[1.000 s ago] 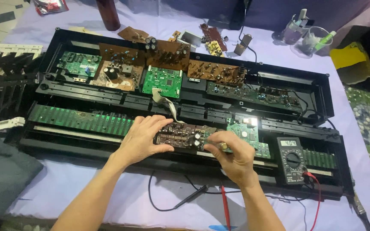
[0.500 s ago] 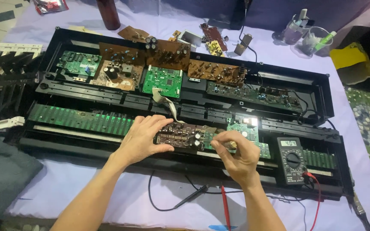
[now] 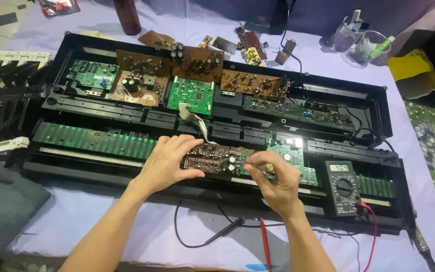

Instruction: Repairing an electronic keyboard by soldering components on a circuit board and testing electrical points with a multimeter.

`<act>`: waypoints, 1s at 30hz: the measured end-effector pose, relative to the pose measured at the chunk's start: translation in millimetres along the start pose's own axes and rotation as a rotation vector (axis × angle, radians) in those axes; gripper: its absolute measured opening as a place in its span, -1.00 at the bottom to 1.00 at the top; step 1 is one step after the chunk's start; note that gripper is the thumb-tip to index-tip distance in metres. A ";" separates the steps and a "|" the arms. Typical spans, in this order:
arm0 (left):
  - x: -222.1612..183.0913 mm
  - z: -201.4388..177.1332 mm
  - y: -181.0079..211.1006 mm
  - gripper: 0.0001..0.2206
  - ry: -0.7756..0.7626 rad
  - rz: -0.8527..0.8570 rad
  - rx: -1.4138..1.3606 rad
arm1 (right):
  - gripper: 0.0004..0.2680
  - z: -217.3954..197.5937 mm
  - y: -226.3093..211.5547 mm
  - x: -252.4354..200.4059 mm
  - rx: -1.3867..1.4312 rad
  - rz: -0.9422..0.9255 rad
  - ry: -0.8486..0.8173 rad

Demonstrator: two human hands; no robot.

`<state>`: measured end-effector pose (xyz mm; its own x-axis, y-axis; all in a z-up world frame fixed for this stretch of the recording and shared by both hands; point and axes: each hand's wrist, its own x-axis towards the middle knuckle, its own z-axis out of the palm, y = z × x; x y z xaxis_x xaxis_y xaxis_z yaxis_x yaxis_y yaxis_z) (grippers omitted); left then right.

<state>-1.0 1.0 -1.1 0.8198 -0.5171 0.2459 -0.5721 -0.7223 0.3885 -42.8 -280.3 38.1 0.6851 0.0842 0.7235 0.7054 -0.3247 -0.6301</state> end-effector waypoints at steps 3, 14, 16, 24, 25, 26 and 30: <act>-0.2 -1.1 1.1 -0.28 -0.003 0.002 0.010 | -0.90 -3.2 2.1 -1.3 0.022 0.027 -0.015; 0.8 -2.0 0.4 -0.26 -0.024 -0.008 0.001 | -0.98 -4.2 4.5 -7.8 -0.004 -0.016 0.026; 0.4 -2.2 -0.2 -0.25 -0.022 -0.010 0.004 | -0.98 -5.5 0.1 -2.4 0.001 -0.006 0.062; 0.5 -1.7 1.8 -0.25 -0.032 -0.015 0.025 | -0.96 -12.7 11.3 0.6 0.058 0.049 0.201; -0.2 -3.5 3.9 -0.21 -0.026 -0.013 0.028 | -0.97 -14.7 13.9 -0.2 0.084 0.056 0.217; -0.7 -5.1 5.9 -0.18 -0.020 -0.012 0.032 | -0.96 -16.8 16.8 -1.0 0.109 0.062 0.233; -4.4 2.0 1.5 -0.25 0.285 0.101 0.025 | -0.97 -23.2 14.5 1.1 0.107 0.142 0.327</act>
<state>-5.5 1.3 -3.4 0.7303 -0.4398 0.5227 -0.6486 -0.6865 0.3287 -36.0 -306.8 36.3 0.6956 -0.2653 0.6676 0.6344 -0.2093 -0.7442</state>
